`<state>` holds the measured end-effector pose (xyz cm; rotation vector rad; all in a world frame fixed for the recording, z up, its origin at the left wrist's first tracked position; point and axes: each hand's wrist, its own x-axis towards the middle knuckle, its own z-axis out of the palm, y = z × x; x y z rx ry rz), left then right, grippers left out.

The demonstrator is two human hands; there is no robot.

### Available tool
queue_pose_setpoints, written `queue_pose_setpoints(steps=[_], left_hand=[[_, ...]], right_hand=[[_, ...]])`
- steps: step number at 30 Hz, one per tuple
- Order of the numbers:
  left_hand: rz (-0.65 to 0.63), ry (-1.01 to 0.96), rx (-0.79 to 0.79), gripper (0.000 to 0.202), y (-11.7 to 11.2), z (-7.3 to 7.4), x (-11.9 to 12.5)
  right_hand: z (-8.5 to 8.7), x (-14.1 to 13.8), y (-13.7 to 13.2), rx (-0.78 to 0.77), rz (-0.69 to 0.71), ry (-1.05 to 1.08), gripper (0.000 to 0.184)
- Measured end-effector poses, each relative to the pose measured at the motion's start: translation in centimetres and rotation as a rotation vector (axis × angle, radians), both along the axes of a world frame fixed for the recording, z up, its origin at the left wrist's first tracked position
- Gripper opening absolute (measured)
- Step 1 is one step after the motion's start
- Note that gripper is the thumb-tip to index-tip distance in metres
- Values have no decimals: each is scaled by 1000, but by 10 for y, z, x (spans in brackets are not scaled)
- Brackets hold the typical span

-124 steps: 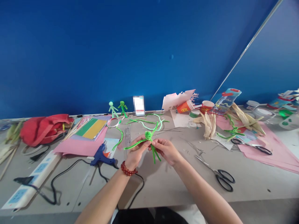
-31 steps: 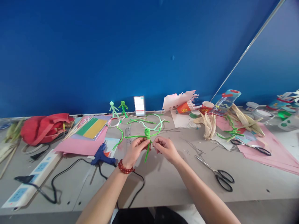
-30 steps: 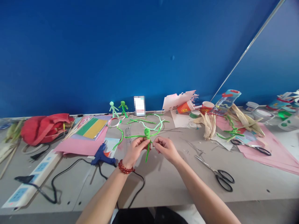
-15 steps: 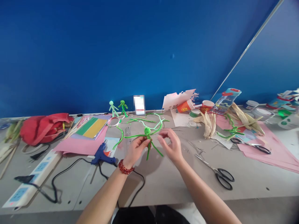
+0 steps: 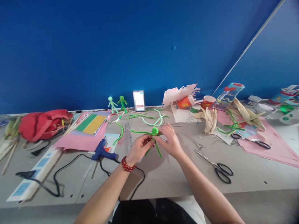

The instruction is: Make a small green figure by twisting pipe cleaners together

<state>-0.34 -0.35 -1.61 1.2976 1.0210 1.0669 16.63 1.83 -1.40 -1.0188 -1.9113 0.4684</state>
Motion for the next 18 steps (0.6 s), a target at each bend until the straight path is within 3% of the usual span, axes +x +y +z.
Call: queue_pose_setpoints(steps=[5, 13, 18], left_hand=[[-16, 73, 32, 23, -2, 3, 0], [41, 337, 280, 23, -7, 8, -2], [19, 408, 272, 20, -10, 13, -5]], right_hand=[[-2, 1, 2, -60, 5, 36, 11], [-6, 4, 7, -122, 15, 85, 14], [-7, 4, 7, -124, 19, 89, 12]])
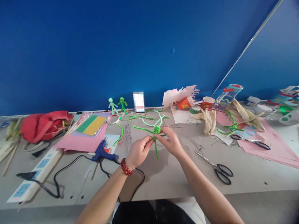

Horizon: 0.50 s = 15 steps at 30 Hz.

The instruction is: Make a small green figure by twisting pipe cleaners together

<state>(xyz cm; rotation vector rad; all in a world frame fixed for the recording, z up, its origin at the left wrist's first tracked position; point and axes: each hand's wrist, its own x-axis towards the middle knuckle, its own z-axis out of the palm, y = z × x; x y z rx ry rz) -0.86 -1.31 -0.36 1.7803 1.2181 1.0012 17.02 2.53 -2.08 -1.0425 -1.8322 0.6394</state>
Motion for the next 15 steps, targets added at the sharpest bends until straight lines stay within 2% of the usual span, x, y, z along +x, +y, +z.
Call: queue_pose_setpoints(steps=[3, 6, 10, 12, 15], left_hand=[[-11, -59, -39, 18, 0, 0, 1], [-5, -256, -104, 23, 4, -3, 2], [65, -516, -250, 28, 10, -7, -2], [72, -571, -299, 27, 12, -6, -6], [12, -609, -339, 26, 12, -3, -11]], right_hand=[[1, 1, 0, -9, 11, 2, 11], [2, 2, 0, -30, 41, -3, 13], [1, 2, 0, -68, 82, 4, 16], [-1, 1, 1, -83, 89, 21, 17], [-1, 1, 1, -105, 80, 53, 21]])
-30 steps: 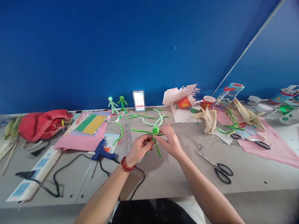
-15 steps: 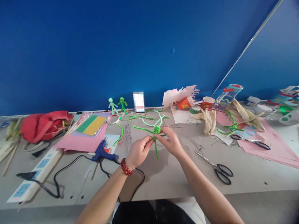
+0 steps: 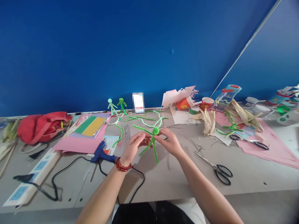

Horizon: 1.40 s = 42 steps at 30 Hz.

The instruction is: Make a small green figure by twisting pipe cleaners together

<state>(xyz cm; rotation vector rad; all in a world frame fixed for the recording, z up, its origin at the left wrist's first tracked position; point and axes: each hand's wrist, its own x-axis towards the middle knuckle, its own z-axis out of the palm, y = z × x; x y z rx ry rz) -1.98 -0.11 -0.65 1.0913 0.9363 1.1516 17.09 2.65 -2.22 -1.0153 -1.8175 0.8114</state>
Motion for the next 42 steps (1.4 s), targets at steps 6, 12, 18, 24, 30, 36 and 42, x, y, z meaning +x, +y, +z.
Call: queue_pose_setpoints(steps=[6, 12, 18, 24, 30, 36, 42], left_hand=[[-50, 10, -53, 20, 0, 3, 3], [35, -23, -117, 33, -1, -2, 14], [86, -37, -74, 26, -1, -3, 17], [212, -41, -47, 19, 1, -9, 17], [180, -161, -105, 18, -1, -9, 17], [107, -239, -105, 17, -4, -5, 19], [173, -171, -26, 17, -5, -7, 22]], right_hand=[[2, 0, -1, 6, 26, 21, 19], [6, 1, -4, 80, 43, -65, 17], [14, -3, -11, 418, -162, -163, 10], [10, -11, -18, 439, -199, -102, 10], [2, -19, -18, 274, -121, -46, 9], [1, -20, -20, 194, -93, -22, 8], [0, -20, -20, 162, -80, -14, 8]])
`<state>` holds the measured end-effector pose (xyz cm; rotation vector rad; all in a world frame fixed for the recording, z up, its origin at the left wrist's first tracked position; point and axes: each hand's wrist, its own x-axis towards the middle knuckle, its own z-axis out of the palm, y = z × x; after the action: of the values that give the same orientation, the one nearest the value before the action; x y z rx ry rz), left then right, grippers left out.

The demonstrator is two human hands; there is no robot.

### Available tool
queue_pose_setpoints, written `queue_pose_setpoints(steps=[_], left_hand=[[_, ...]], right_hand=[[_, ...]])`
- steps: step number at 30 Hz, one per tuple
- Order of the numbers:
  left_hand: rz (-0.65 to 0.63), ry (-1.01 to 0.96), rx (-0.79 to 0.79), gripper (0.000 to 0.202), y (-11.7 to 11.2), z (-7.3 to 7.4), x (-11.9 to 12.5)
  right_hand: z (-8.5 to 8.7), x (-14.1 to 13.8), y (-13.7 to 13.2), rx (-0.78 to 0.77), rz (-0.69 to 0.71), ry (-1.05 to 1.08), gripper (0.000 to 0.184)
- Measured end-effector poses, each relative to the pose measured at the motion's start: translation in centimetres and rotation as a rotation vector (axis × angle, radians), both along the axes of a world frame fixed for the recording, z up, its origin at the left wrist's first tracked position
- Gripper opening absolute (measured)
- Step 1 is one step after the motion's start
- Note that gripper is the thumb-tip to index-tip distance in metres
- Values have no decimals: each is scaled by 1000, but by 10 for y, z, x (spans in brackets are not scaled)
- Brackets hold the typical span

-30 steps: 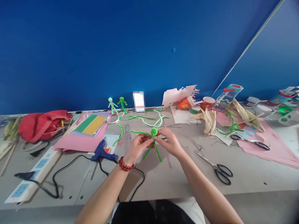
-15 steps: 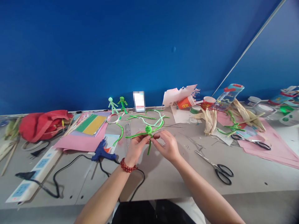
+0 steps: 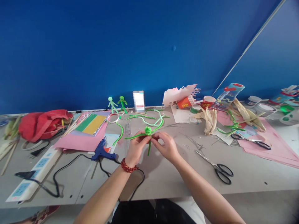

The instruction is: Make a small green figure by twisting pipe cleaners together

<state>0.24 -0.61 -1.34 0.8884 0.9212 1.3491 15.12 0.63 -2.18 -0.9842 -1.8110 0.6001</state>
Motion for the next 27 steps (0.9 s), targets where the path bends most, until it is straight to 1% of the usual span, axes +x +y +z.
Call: queue_pose_setpoints(steps=[3, 7, 9, 11, 15, 20, 24, 27], left_hand=[[8, -41, -2, 17, 1, 0, -1], [-8, -63, -5, 17, 2, 0, -1], [-2, -48, -6, 17, 2, -1, -1], [12, -23, 0, 17, 2, -3, 0], [25, 20, 13, 17, 3, -4, 0], [35, 19, 19, 18, 1, -1, 1], [38, 20, 0, 18, 0, 4, 1], [33, 13, -32, 19, 2, 5, 0]], right_hand=[[-1, 1, 1, -108, 86, 128, 9], [-5, 0, 5, -349, 235, 375, 18], [-8, -2, 6, -433, 272, 464, 20], [-10, -3, 6, -475, 284, 513, 20], [-11, -3, 6, -484, 265, 517, 22], [-6, -4, 5, -488, 265, 531, 24], [-7, -4, 5, -470, 291, 493, 19], [-10, -4, 5, -435, 241, 422, 16]])
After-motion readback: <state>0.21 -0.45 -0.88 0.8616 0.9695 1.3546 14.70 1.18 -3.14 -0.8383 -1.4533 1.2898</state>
